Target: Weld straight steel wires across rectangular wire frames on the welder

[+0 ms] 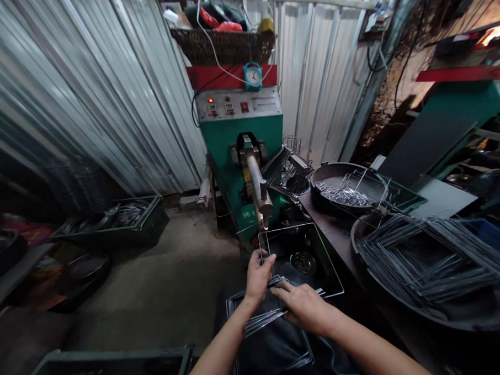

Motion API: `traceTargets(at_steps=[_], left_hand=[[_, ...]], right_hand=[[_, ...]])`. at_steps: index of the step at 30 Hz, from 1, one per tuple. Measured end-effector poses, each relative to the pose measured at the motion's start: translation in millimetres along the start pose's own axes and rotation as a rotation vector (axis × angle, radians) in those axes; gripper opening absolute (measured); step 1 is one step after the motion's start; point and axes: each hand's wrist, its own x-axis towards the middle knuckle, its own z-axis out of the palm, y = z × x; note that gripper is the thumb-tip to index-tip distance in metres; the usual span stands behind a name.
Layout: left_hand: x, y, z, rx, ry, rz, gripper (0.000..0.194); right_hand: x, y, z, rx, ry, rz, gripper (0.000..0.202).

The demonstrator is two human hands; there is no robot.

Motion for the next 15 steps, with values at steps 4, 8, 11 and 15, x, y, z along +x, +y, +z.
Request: traceTargets(at_steps=[4,8,11,15], left_hand=[[9,4,4.5,-0.005,0.008,0.041,0.038],[15,8,7.3,-0.031,0.004,-0.004,0.038],[9,8,5.7,0.004,-0.017,-0.037,0.036],[-9,2,-1.3,0.091,-0.109,-0.124,0.034]], right_hand=[[6,5,-7,0.014,-0.013,0.012,0.05],[12,7,-19,0.049,-0.033,0.009,0.049],[10,7,-25,0.112,-0.021,0.003,0.049],[-13,15,-19,0.423,0.189,-0.007,0.032]])
